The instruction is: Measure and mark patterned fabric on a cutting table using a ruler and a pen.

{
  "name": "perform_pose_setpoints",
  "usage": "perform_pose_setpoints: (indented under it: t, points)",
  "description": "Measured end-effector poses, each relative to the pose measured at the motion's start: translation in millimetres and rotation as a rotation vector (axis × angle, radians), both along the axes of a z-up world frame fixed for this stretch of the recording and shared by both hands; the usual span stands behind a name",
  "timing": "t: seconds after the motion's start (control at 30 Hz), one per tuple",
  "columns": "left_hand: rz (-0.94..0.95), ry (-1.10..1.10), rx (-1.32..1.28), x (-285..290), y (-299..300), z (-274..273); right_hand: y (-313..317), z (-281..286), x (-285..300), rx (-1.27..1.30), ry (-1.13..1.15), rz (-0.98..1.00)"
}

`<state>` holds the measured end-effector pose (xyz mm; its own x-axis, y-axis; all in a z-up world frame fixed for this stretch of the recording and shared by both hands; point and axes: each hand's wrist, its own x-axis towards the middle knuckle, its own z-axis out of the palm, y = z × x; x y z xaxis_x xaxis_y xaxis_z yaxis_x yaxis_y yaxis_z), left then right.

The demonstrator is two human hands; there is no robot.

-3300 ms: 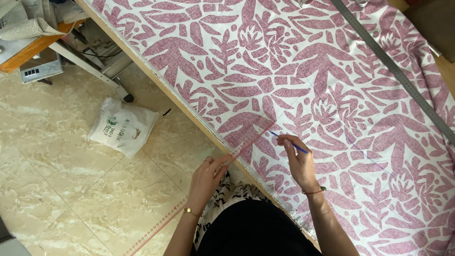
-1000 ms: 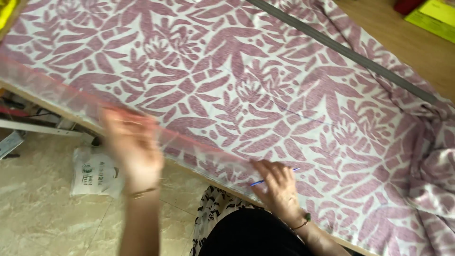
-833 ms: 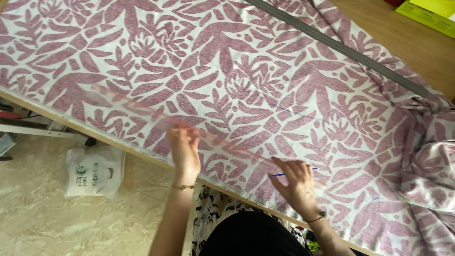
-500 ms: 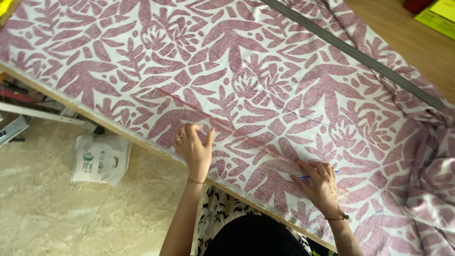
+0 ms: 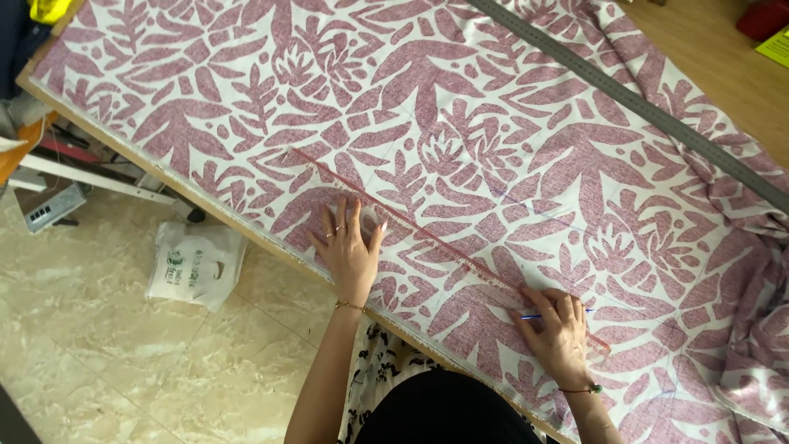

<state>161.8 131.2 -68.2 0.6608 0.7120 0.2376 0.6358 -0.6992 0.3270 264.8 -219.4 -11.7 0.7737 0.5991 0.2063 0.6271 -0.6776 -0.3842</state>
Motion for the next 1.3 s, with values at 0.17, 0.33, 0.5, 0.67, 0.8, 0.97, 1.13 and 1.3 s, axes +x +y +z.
perform_pose_setpoints:
  t: [0.17,0.33,0.5,0.67,0.8,0.97,1.13,1.3]
  points:
    - [0.006,0.071,0.002,0.0,0.9,-1.7,-1.9,-3.6,-0.1,0.018,-0.029,-0.001]
    - [-0.018,0.055,-0.015,0.3,1.5,-2.9,-3.9,-5.6,-0.6,0.052,-0.097,0.018]
    - [-0.015,0.056,-0.014,0.5,1.3,-3.1,-4.5,-6.3,-1.2,0.067,-0.104,-0.001]
    - [-0.015,0.056,0.006,-0.4,2.7,-9.4,-3.6,-4.1,-1.2,0.051,-0.111,-0.018]
    - [-0.008,0.072,0.006,-1.2,3.2,-9.2,-4.1,-6.4,-0.7,0.046,-0.100,-0.018]
    - [-0.019,0.041,-0.015,-0.7,0.2,-1.4,-6.4,-8.3,-0.7,0.029,-0.079,-0.016]
    - [0.000,0.058,-0.010,-0.4,2.3,-5.9,-3.7,-3.5,-0.9,0.047,-0.069,-0.006]
    - [-0.012,0.049,-0.003,0.0,1.5,-4.3,-3.8,-5.4,-0.9,0.051,-0.068,-0.018]
